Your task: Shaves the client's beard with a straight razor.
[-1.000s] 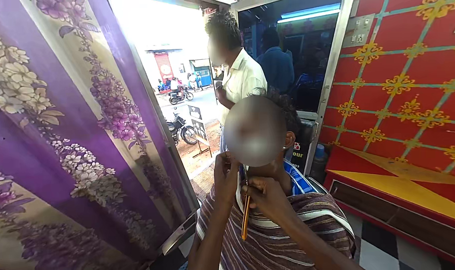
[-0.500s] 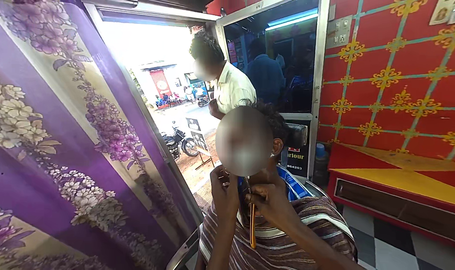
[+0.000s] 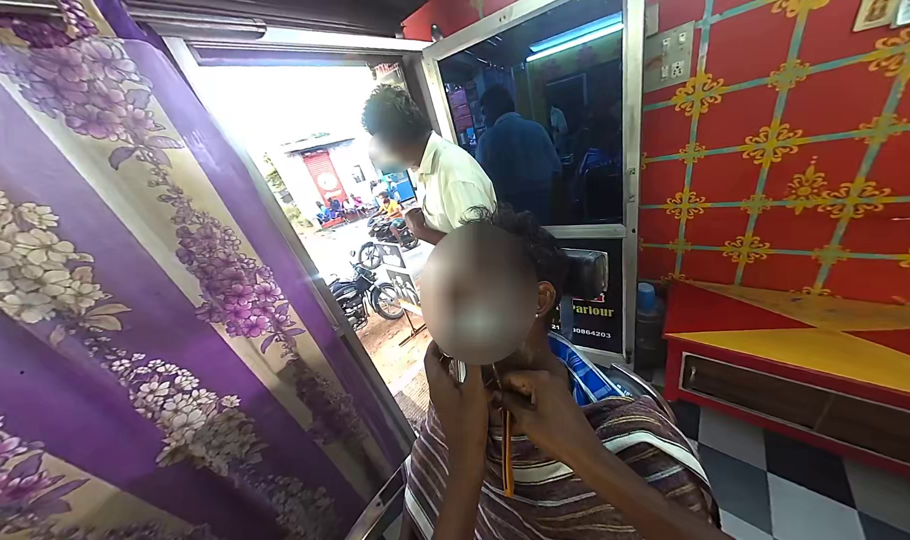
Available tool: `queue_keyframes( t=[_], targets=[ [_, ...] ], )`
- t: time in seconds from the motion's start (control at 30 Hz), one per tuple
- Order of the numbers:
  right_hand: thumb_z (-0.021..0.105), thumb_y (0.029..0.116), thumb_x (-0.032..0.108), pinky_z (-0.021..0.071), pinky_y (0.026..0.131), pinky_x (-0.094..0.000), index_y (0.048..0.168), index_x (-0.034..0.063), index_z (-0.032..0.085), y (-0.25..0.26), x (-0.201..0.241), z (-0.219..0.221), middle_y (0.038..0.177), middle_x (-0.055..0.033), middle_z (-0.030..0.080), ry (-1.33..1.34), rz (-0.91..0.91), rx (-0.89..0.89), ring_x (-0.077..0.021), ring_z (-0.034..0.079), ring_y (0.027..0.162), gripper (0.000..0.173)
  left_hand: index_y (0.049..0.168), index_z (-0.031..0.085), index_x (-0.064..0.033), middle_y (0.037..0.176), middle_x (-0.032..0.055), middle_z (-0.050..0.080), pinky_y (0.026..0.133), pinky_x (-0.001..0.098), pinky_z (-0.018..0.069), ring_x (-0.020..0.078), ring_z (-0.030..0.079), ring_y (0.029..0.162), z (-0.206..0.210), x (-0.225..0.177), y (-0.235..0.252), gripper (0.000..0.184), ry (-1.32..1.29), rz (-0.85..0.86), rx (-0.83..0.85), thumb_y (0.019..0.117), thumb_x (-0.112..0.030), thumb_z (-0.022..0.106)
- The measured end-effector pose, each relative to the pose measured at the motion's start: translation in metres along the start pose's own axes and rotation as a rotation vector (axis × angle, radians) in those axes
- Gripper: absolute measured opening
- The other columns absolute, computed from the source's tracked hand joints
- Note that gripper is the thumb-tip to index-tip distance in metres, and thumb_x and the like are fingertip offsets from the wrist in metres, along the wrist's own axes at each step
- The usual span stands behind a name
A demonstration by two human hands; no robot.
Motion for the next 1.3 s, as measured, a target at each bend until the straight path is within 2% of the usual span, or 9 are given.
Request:
queue_keyframes(
  t=[0.17, 0.27, 0.47, 0.67, 0.77, 0.87, 1.0, 1.13, 1.3],
  targets=[
    [0.063, 0.1010, 0.024, 0.0647, 0.077, -0.0355, 0.102, 0.0084, 0.073, -0.001, -0.012, -0.006, 0.093, -0.0028, 0.075, 0.116, 0.029, -0.062, -0.0136, 0.074, 0.082, 0.019, 0.149, 0.039, 0.0041, 0.127, 0.0190, 0.061, 0.095, 0.0350, 0.0535, 0.0201, 0.063, 0.111, -0.002, -0.002, 0.001, 0.068, 0.016, 0.059, -0.024, 0.0972, -0.031, 0.067],
    [0.063, 0.1014, 0.022, 0.0656, 0.077, -0.0351, 0.105, 0.0084, 0.073, 0.000, -0.011, -0.005, 0.096, -0.0028, 0.076, 0.173, 0.045, -0.065, -0.0139, 0.075, 0.084, 0.018, 0.150, 0.038, 0.0024, 0.128, 0.0181, 0.061, 0.095, 0.0344, 0.0538, 0.0194, 0.063, 0.111, -0.001, -0.001, 0.001, 0.069, 0.017, 0.045, -0.024, 0.0976, -0.032, 0.066],
    [0.061, 0.1018, 0.026, 0.0624, 0.080, -0.0376, 0.104, 0.0100, 0.074, 0.000, 0.001, -0.001, 0.095, -0.0031, 0.074, 0.013, 0.026, 0.045, -0.0143, 0.073, 0.084, 0.021, 0.152, 0.035, 0.0022, 0.126, 0.0177, 0.061, 0.090, 0.0312, 0.0560, 0.0171, 0.065, 0.108, -0.001, -0.002, -0.001, 0.068, -0.018, 0.051, -0.030, 0.0987, -0.027, 0.066],
    [0.063, 0.1017, 0.017, 0.0662, 0.074, -0.0377, 0.104, 0.0055, 0.072, 0.000, -0.016, -0.004, 0.097, -0.0065, 0.075, 0.305, 0.083, -0.028, -0.0182, 0.076, 0.083, 0.015, 0.152, 0.036, 0.0016, 0.127, 0.0182, 0.061, 0.091, 0.0328, 0.0555, 0.0181, 0.065, 0.108, -0.003, 0.000, 0.000, 0.069, -0.003, 0.055, -0.039, 0.0982, -0.030, 0.066],
    [0.061, 0.1030, 0.013, 0.0660, 0.073, -0.0386, 0.107, 0.0018, 0.069, -0.003, -0.011, 0.000, 0.098, -0.0103, 0.074, 0.500, 0.115, 0.008, -0.0221, 0.075, 0.085, 0.014, 0.155, 0.031, 0.0003, 0.134, 0.0200, 0.058, 0.093, 0.0341, 0.0558, 0.0197, 0.064, 0.113, -0.001, 0.001, -0.002, 0.073, -0.049, 0.028, -0.008, 0.0983, -0.031, 0.066],
    [0.063, 0.1016, 0.010, 0.0657, 0.073, -0.0371, 0.105, 0.0012, 0.070, -0.005, -0.002, 0.004, 0.094, -0.0094, 0.073, 0.546, 0.072, 0.022, -0.0201, 0.075, 0.082, 0.012, 0.159, 0.020, -0.0022, 0.148, 0.0232, 0.046, 0.101, 0.0402, 0.0534, 0.0254, 0.057, 0.128, 0.005, -0.002, -0.003, 0.094, -0.059, -0.023, 0.047, 0.0898, -0.032, 0.076],
    [0.062, 0.1014, 0.008, 0.0662, 0.074, -0.0400, 0.106, -0.0008, 0.070, -0.003, -0.003, 0.010, 0.097, -0.0119, 0.074, 0.613, 0.079, -0.005, -0.0227, 0.075, 0.084, 0.013, 0.159, 0.022, -0.0050, 0.146, 0.0217, 0.047, 0.101, 0.0432, 0.0532, 0.0266, 0.056, 0.126, 0.011, -0.001, -0.001, 0.106, 0.036, -0.026, 0.012, 0.0804, -0.040, 0.085],
    [0.061, 0.1014, 0.007, 0.0659, 0.075, -0.0440, 0.104, -0.0024, 0.068, -0.001, -0.011, 0.013, 0.096, -0.0153, 0.073, 0.649, 0.100, -0.044, -0.0268, 0.075, 0.085, 0.013, 0.159, 0.025, -0.0050, 0.143, 0.0199, 0.053, 0.102, 0.0437, 0.0525, 0.0252, 0.059, 0.124, 0.009, 0.001, -0.001, 0.105, 0.055, -0.031, -0.020, 0.0807, -0.042, 0.085],
    [0.060, 0.1022, 0.005, 0.0658, 0.074, -0.0456, 0.108, -0.0033, 0.068, -0.002, -0.014, 0.016, 0.098, -0.0173, 0.073, 0.754, 0.155, -0.063, -0.0287, 0.074, 0.086, 0.013, 0.159, 0.026, -0.0059, 0.144, 0.0196, 0.053, 0.102, 0.0434, 0.0531, 0.0245, 0.060, 0.124, 0.007, -0.003, 0.001, 0.104, 0.054, -0.047, -0.032, 0.0815, -0.043, 0.084]
  ],
)
Point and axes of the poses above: each hand's wrist, its own y-axis towards the middle knuckle, its own z-axis out of the palm, x = y × z, the point moved 3 cm from there along y, towards the middle knuckle
